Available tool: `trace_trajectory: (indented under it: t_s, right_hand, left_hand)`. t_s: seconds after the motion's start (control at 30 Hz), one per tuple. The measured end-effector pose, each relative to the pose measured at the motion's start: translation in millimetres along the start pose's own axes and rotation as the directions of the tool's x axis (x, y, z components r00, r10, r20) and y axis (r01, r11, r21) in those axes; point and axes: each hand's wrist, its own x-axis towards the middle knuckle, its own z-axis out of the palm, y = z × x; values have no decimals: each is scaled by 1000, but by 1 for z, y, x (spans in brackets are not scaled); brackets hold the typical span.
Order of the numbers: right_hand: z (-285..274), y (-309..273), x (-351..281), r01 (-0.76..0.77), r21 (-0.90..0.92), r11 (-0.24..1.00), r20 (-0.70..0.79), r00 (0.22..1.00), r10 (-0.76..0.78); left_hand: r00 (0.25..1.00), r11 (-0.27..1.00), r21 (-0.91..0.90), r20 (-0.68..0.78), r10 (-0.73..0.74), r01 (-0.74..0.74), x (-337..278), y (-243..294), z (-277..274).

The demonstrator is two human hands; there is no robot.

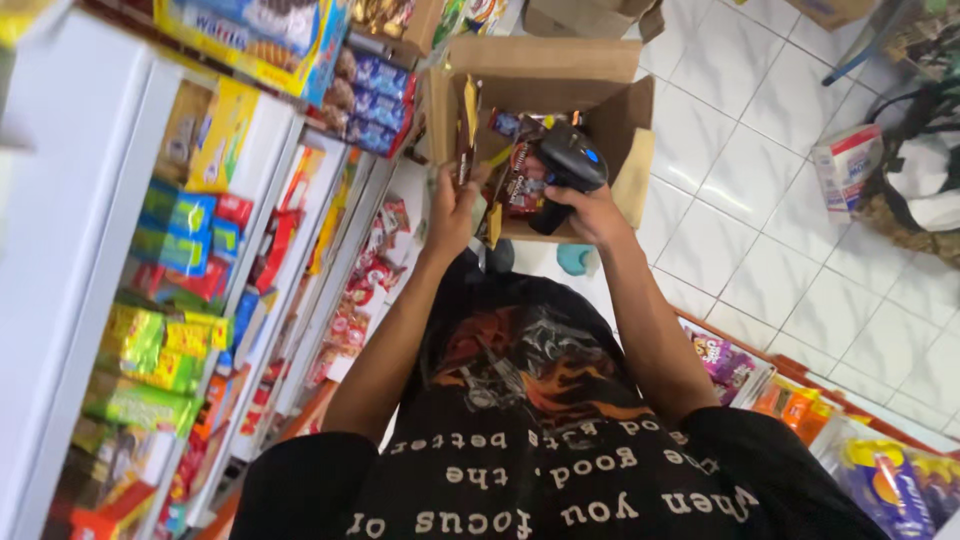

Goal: The person uses a handheld barcode scanner to scan various snack items, including chocolate bars and yellow packaged snacks, taken from a cardboard box. After scanning, the items are placed onto the store shelves.

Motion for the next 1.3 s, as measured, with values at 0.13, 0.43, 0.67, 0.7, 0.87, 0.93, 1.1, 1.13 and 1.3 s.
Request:
trace_trajectory:
  t_s: [0.13,0.43,0.67,0.7,0.87,0.93,1.1,1.13,1.3]
  right_hand:
    - [18,21,5,-19,-212,977,39,999,28]
    - [50,98,73,-188,-453,871,-299,953,50]
    - [58,139,83,298,-843,449,181,941,-286]
    - [58,143,82,355,-822,446,222,920,-324]
    - [50,135,85,139,-914,380,33,962,-271]
    - [43,120,82,118,-861,495,0,972,-233]
    - [34,87,51,22,-437,899,-152,984,-98]
    - [34,82,41,31,-312,949,-158,984,-84]
    - [42,60,-7,18,-85,996,-53,998,-23]
  left_hand:
    - [990,957,261,-103,-99,122,-26,8,1]
    - [815,891,19,-413,-406,453,-80,27,-46]
    - [822,923,-36,-443,-357,382,-109,31,-62]
    - [809,915,-73,-445,-385,396,-110,32,-60]
    - [826,933,-45,-451,-338,357,-106,37,-58]
    - [849,950,-48,-436,-299,309,-100,39,-55]
    - [883,968,-125,-398,-250,218,-79,48,-45]
    - [875,965,-99,-409,-260,241,-75,49,-42]
    - [876,964,-109,-404,-264,240,-52,42,-20]
